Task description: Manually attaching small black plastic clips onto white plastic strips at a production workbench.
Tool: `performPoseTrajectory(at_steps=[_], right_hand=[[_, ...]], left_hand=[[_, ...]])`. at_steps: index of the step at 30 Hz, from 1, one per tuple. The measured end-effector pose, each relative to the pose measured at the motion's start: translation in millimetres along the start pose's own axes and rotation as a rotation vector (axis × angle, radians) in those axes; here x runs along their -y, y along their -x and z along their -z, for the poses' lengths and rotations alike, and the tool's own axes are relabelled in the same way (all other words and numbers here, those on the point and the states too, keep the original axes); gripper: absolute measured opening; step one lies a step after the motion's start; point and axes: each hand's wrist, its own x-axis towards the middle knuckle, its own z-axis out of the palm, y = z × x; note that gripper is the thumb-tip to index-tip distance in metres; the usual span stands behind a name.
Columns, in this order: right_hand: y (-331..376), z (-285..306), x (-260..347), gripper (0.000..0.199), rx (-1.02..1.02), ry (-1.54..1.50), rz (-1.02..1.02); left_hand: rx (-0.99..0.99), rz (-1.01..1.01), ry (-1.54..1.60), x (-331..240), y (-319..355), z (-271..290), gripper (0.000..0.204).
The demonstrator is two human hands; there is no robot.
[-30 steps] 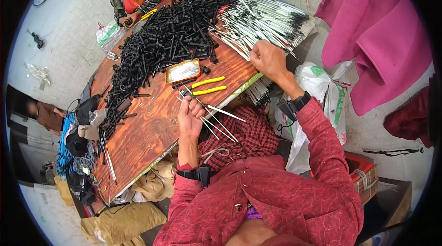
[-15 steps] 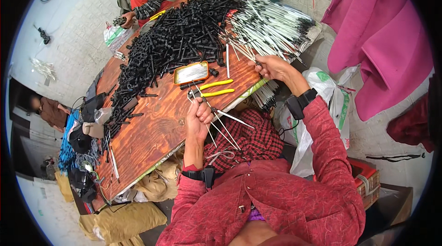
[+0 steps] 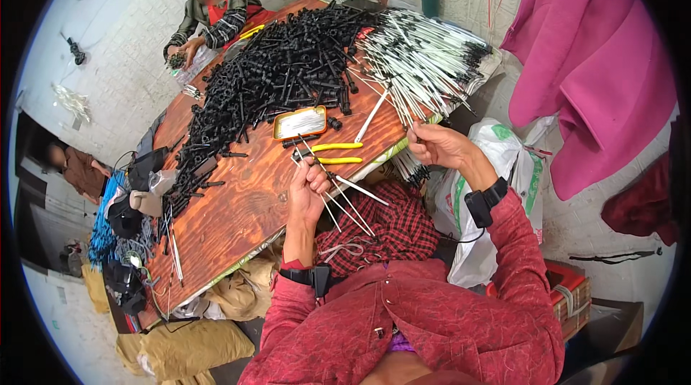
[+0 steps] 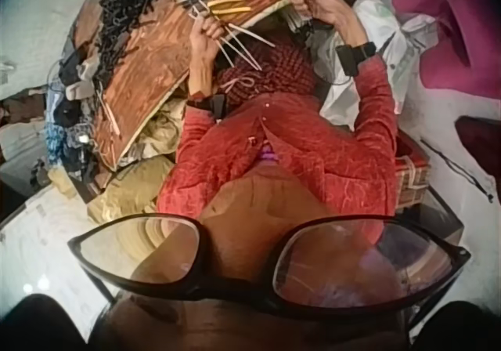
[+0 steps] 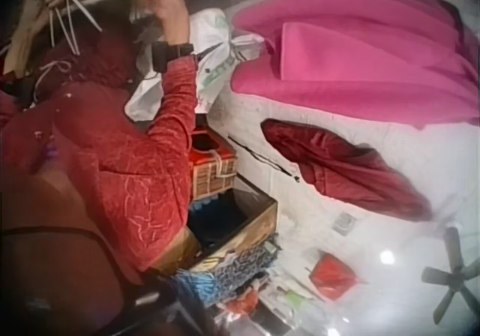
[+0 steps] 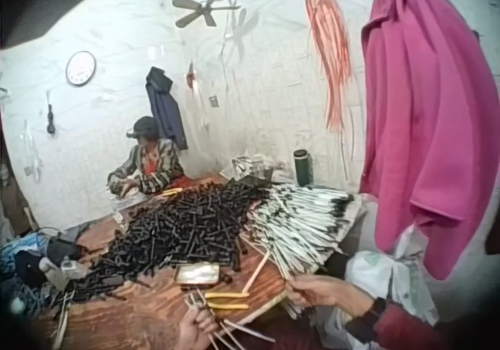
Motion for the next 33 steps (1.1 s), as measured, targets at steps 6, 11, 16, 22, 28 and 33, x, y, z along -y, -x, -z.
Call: performPoseTrajectory(at_steps=[6,11,16,22,28,33], right_hand=[[-12,10,33,0.035,0.239,-0.067,0.193],[-10,-16,44,0.034,0.298,0.278,0.292],[10,-43,11,0.032,0.093,0.73,0.165],[29,-59,-40,0.037,-0.038,0.971,-0.043],[24,-65,-56,0.036,-0.063,1.005,-0.029],[20,-66,-61,0.035,-0.1,1.074,-0.054]], left_hand=[[-0.163,0.034,-0.111,6,-15,-10,0.021],[-0.303,0.022,-0.314,-2,-47,-12,0.021],[-0.225,0.01,-0.242,9,-64,-20,0.022],[-0.02,-0.057,-0.038,16,-27,-41,0.023],[-0.088,-0.189,-0.2,5,-19,-51,0.027],[-0.104,-0.184,-0.225,6,-12,-50,0.029]])
